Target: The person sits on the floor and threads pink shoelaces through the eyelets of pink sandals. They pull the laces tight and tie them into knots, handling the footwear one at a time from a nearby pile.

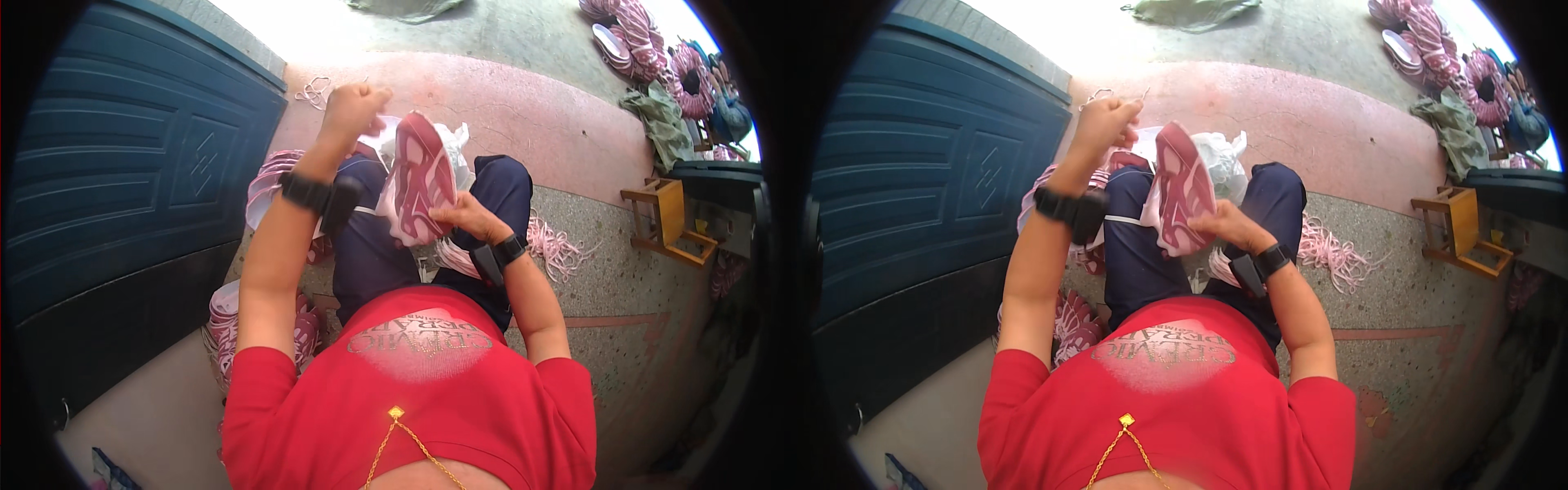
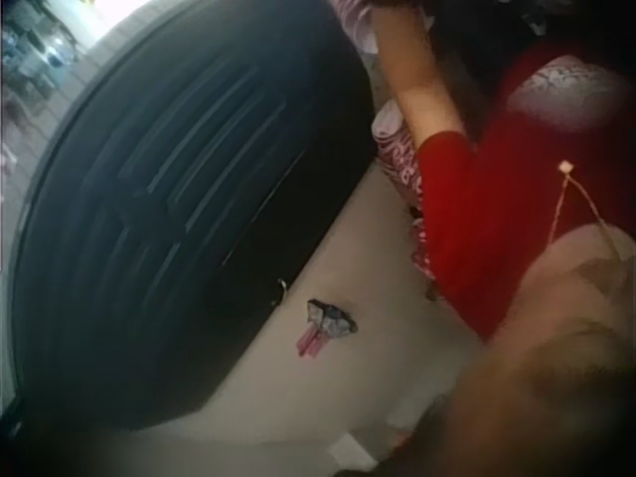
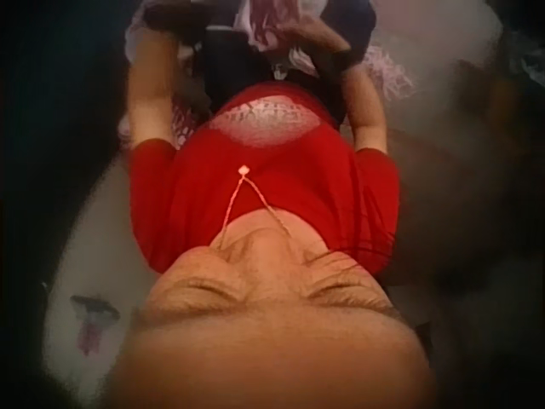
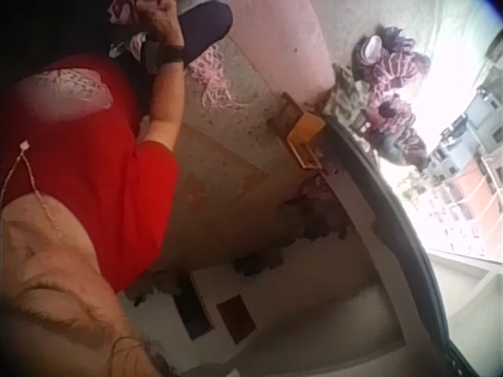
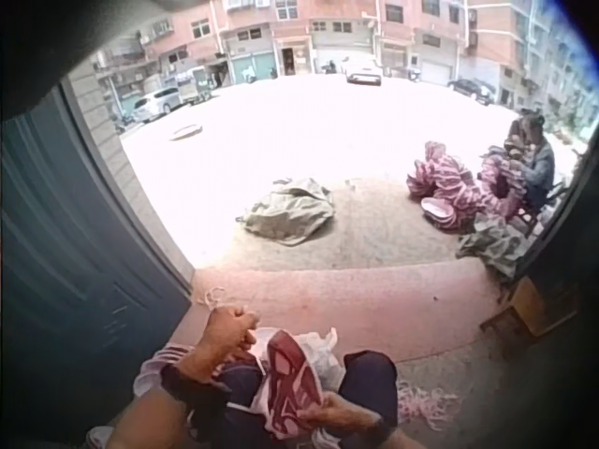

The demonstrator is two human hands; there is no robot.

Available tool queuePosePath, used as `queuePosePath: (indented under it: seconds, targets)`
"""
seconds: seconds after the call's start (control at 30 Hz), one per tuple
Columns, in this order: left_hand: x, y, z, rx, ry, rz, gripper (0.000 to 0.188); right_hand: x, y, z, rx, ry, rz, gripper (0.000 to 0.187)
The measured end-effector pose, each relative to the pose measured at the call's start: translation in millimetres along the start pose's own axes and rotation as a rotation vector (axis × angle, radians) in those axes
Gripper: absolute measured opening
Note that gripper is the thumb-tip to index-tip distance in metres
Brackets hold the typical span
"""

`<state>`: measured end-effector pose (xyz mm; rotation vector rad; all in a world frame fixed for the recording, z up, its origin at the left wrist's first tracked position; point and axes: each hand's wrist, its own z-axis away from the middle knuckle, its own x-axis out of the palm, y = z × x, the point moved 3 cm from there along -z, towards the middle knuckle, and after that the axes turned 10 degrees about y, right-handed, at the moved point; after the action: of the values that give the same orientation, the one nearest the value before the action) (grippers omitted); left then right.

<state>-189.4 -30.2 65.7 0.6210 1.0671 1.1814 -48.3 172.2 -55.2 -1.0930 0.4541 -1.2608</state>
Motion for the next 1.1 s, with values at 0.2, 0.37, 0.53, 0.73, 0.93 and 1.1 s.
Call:
queuePosePath:
  seconds: [0.2, 0.37, 0.53, 0.73, 0.93, 1.1]
  targets:
    - [13, -76, -72, -0.226, -0.223, -0.170, 0.056, -6, 0, 6, 0.010, 0.101, -0.210, 0.021]
    - [-32, -90, -35, 0.029, 0.146, -0.092, 0.044, -13, 12, 4, -0.004, 0.196, -0.538, 0.031]
    - [-29, -117, 63, -0.186, -0.206, 0.225, 0.026, -10, 10, 4, -0.009, 0.100, -0.606, 0.043]
    - [37, -151, 90, -0.592, -0.348, 0.757, 0.016, 2, -2, 4, -0.022, 0.043, -0.664, 0.046]
    - [47, -156, 92, -0.603, -0.346, 0.805, 0.016, -7, 14, -1, 0.107, 0.194, -0.701, 0.043]
    - [28, -152, 96, -0.310, -0.411, 0.347, 0.025, -16, 12, -6, -0.008, 0.370, -0.593, 0.038]
